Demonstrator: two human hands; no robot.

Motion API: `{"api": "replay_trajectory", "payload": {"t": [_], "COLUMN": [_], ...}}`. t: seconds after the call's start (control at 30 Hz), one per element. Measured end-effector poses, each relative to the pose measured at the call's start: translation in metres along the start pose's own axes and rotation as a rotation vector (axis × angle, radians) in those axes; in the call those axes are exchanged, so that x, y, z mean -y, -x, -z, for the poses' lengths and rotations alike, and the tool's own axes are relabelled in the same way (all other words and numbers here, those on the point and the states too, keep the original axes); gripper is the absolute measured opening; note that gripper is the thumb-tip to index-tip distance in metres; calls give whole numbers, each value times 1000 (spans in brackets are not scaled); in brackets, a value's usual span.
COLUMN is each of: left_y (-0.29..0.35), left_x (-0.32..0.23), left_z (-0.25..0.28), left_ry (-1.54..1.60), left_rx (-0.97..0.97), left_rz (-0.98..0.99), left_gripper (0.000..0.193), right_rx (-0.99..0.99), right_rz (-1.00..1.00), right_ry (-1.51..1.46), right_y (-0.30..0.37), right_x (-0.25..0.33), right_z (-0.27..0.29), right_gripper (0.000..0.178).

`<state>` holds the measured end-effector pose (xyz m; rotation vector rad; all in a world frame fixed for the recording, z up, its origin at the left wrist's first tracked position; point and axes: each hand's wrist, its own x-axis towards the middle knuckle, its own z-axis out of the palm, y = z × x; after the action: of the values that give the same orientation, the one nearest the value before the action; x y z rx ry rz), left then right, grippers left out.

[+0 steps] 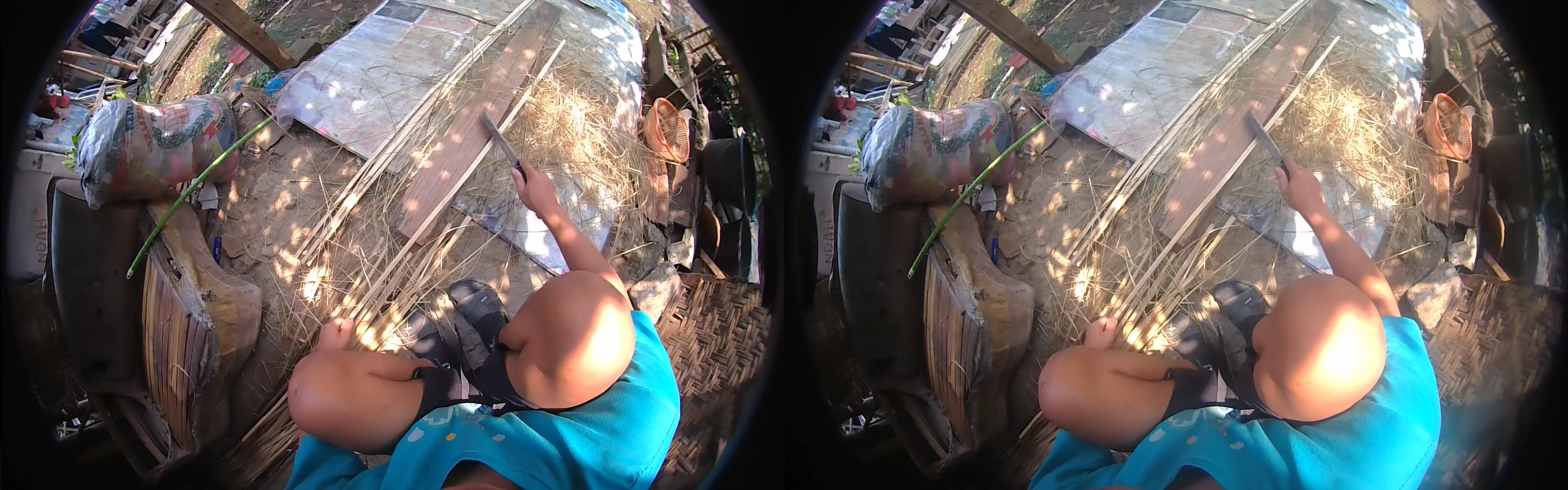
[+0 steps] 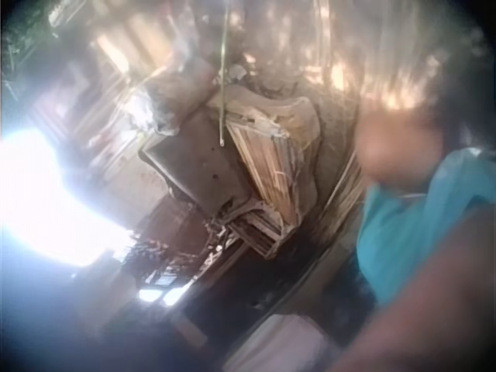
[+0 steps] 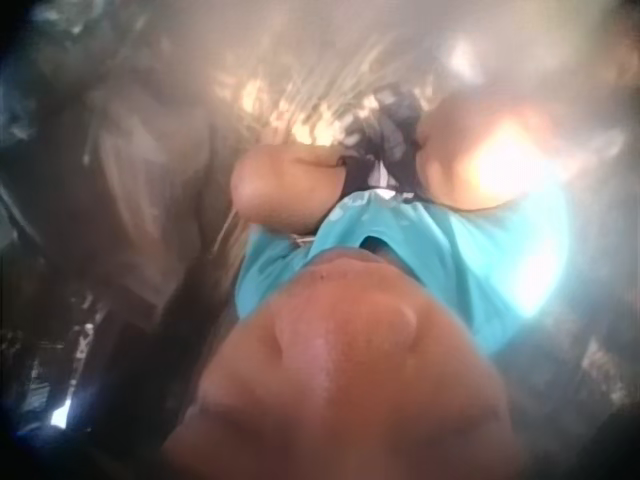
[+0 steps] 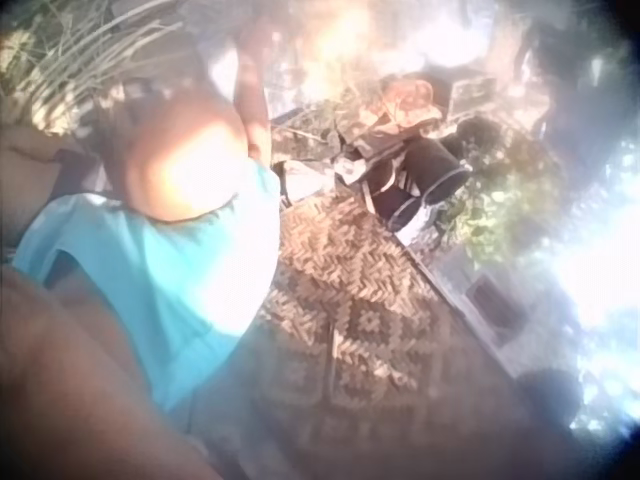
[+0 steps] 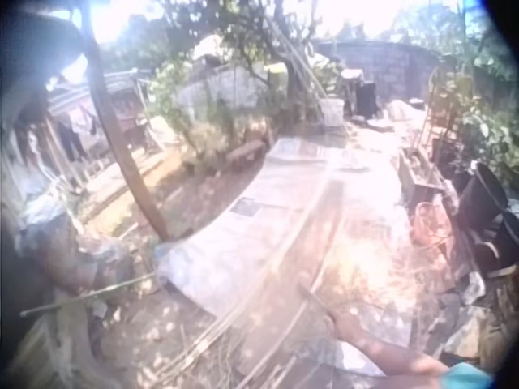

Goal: The person sits on the ground and uses a knife to split long bamboo strips into thinner pieces. They repeatedly scrape the strips against a wooden board, gather the processed pieces, and bundle them together.

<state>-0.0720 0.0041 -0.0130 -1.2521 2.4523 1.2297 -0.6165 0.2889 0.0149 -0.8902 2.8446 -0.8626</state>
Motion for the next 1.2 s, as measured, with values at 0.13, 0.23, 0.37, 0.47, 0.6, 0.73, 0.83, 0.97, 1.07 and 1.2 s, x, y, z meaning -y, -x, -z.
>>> {"api": "replay_trajectory", "payload": {"t": [0.13, 0.23, 0.37, 0.47, 0.6, 0.73, 0.83, 0.97, 1.07, 1.2], "left_y": [-30, -41, -30, -25, -52, -20, 15, 33, 28, -23], "left_x": [-90, -100, -21, -25, -123, -57, 9, 48, 28, -88], "left_z": [-30, -34, -35, -40, -33, -35, -9, 14, -6, -34], "left_ry": [-161, -401, -599, -379, -9, -177, -248, -158, -219, -277], "left_rx": [1, -28, -329, -57, 269, 11, -23, 165, 5, -110], "left_rz": [-363, -335, -658, -224, -172, -261, -356, 20, -95, -254], "left_gripper": [28, 23, 25, 32, 46, 42, 39, 33, 31, 32], "right_rx": [497, 715, 170, -76, 457, 580, 153, 16, 48, 433], "right_rz": [115, 421, -198, -249, 102, 298, 118, -169, -106, 330], "right_ry": [-66, -23, 152, 176, -25, -65, 34, 158, 66, -123], "right_y": [133, 151, 18, -6, 91, 131, 44, -30, 3, 142], "right_x": [88, 116, -4, -83, 68, 107, 15, -54, -3, 94], "right_z": [-38, -38, -3, 36, -17, -39, -38, 19, 4, -55], "right_gripper": [47, 48, 36, 34, 40, 44, 36, 36, 34, 49]}}
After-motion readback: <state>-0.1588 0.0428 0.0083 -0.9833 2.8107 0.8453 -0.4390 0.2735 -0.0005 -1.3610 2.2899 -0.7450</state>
